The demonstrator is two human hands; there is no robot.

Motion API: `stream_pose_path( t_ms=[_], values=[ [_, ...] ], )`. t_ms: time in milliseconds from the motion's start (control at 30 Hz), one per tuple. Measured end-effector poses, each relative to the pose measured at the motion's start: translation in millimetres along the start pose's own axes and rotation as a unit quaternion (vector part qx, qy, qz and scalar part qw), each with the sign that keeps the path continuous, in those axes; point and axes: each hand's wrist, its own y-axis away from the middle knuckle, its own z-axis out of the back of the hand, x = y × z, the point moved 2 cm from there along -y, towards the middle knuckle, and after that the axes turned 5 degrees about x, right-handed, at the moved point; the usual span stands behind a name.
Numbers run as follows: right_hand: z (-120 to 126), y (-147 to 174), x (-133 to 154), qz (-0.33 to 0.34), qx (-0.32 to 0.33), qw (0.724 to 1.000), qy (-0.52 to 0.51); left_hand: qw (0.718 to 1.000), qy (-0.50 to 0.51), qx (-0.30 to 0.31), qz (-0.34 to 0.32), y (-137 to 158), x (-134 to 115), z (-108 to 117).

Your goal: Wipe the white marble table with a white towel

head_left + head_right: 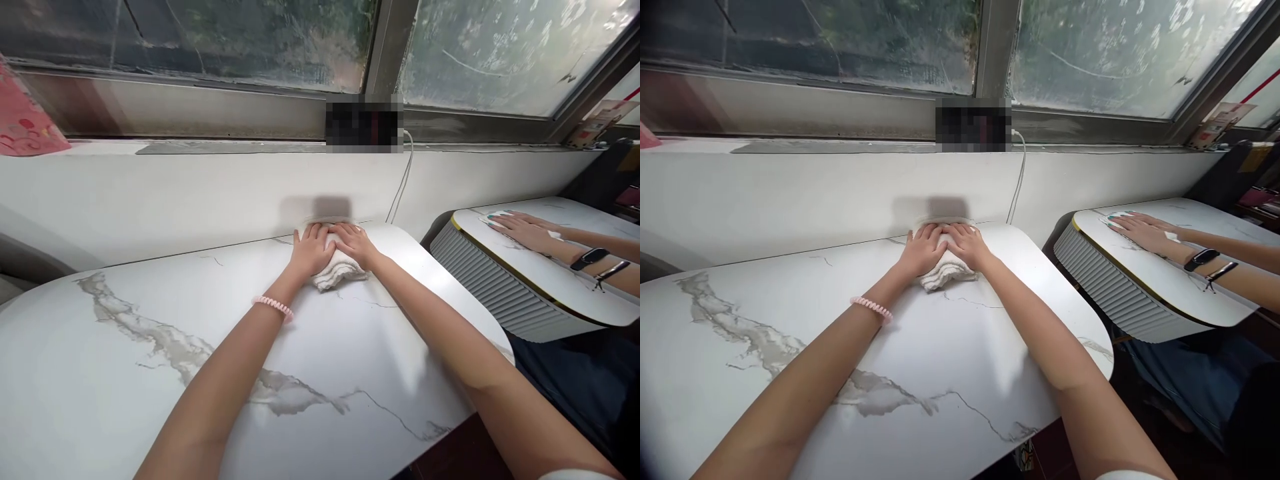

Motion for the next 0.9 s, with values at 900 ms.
stream_pose_path(
  t_ms=[900],
  values=[
    [-0.8, 170.9, 86.9, 0.100, -0.021, 0.994, 0.028, 0.998, -0.056, 0.006, 0.019, 180.2, -77.4, -6.6]
  ],
)
